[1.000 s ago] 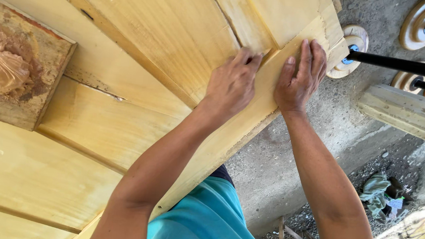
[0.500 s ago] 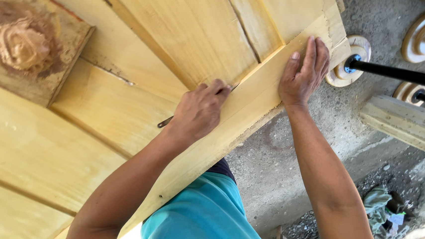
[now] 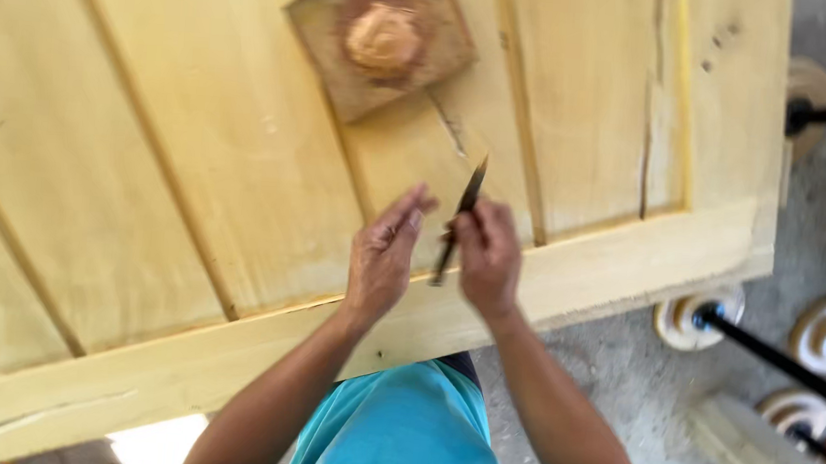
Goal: The person scoops wood filler from a small board with a spatula and presses it into cracks, gaps, and nail holes on a wooden panel, working along the seams and around holes, then moves around the panel to fill other defects.
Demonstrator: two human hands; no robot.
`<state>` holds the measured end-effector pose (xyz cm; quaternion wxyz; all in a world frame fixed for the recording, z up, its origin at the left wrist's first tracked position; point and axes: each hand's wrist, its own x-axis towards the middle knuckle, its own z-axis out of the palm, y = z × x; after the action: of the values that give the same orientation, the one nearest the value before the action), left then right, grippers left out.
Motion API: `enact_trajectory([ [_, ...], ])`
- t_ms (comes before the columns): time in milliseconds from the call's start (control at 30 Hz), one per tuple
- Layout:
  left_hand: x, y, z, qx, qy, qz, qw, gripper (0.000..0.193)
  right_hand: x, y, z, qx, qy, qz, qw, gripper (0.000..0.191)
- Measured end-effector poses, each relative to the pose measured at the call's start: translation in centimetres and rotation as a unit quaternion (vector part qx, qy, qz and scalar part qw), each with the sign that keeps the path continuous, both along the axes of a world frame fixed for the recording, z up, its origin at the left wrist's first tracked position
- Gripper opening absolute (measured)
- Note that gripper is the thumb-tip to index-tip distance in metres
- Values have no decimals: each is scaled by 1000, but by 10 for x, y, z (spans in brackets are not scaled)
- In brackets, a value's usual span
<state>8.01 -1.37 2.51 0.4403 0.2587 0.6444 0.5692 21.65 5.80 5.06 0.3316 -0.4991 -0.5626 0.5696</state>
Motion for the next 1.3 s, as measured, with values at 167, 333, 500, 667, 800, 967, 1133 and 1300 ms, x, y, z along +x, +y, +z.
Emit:
enact_trajectory([
  [167, -94, 15, -21, 47, 418, 3, 907, 36, -46, 77, -1, 293, -271, 160, 903, 46],
  [333, -123, 19, -39, 69, 495, -70, 863, 46, -99, 89, 2, 327, -352, 212, 851, 36],
  [500, -124, 19, -45, 49, 500, -91, 860, 46, -116, 91, 12, 312, -392, 216, 838, 36],
  [667, -123, 21, -47, 45, 498, -93, 861, 44, -125, 102, 10, 264, -379, 236, 855, 35],
  [800, -122, 22, -54, 42, 503, -98, 858, 44, -116, 118, 15, 117, -262, 285, 915, 31],
  [967, -120, 7, -67, 82, 519, -85, 846, 48, -5, 157, 45, 0, -155, 281, 947, 31],
  [1133, -63, -54, -59, 48, 525, 19, 849, 39, 143, 208, 68, 76, -389, 431, 811, 26],
  [1300, 72, -99, -38, -78, 512, 89, 851, 36, 216, 223, 42, 159, -371, 558, 725, 24],
])
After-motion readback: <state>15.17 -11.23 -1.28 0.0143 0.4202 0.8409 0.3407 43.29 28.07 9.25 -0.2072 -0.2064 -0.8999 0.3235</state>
